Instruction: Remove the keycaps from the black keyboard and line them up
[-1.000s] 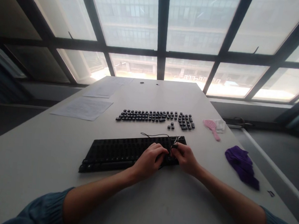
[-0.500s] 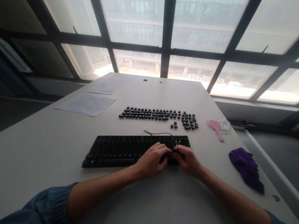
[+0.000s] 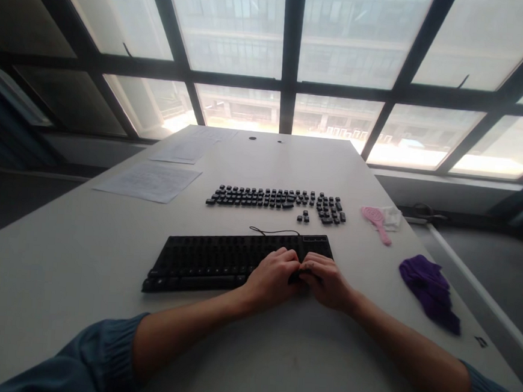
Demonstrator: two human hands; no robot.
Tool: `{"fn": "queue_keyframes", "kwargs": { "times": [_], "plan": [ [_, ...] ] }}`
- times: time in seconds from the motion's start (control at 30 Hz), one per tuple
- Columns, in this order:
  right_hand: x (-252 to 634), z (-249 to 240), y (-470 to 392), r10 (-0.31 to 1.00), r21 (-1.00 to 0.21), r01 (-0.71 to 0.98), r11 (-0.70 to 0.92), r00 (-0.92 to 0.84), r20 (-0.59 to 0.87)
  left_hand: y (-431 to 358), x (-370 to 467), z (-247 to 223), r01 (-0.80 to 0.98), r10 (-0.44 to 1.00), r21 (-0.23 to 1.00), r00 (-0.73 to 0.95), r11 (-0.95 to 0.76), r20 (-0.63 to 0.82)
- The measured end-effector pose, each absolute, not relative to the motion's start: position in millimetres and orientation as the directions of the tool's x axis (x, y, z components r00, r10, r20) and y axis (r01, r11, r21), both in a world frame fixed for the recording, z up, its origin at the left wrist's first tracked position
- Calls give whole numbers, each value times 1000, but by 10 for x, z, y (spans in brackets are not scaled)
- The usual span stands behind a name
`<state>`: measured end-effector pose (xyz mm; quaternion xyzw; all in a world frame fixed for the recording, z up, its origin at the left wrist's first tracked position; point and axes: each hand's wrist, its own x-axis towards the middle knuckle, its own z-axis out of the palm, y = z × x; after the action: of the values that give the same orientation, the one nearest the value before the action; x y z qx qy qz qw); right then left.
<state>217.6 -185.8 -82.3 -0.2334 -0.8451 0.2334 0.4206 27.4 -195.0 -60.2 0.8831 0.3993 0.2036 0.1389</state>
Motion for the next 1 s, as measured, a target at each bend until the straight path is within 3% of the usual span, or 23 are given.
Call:
{"fn": "queue_keyframes", "kwargs": {
  "times": [0.13, 0.27, 0.43, 0.63, 0.7, 0.83, 1.0],
  "plan": [
    [2176, -838, -1864, 706, -709, 190, 679, -434, 560, -1964, 278, -590, 624, 758, 443, 598, -644, 259],
    [2192, -781, -1873, 820, -801, 234, 551, -328, 469, -1968, 266, -606, 571, 786, 557, 544, -603, 294],
    [2189, -761, -1872, 824, -797, 255, 547, -330, 460, -1960, 244, -640, 523, 784, 603, 529, -603, 325],
    [2134, -802, -1862, 857, -801, 305, 516, -197, 477, -1957, 262, -684, 512, 849, 683, 389, -521, 357],
    [2115, -801, -1855, 874, -822, 296, 486, -189, 448, -1964, 268, -674, 544, 848, 652, 378, -528, 371],
    [2095, -787, -1829, 901, -851, 298, 433, -143, 409, -1983, 281, -620, 626, 778, 462, 499, -629, 383],
    [2100, -791, -1803, 919, -880, 265, 393, -129, 372, -2014, 295, -582, 686, 742, 308, 526, -659, 416]
  ]
}}
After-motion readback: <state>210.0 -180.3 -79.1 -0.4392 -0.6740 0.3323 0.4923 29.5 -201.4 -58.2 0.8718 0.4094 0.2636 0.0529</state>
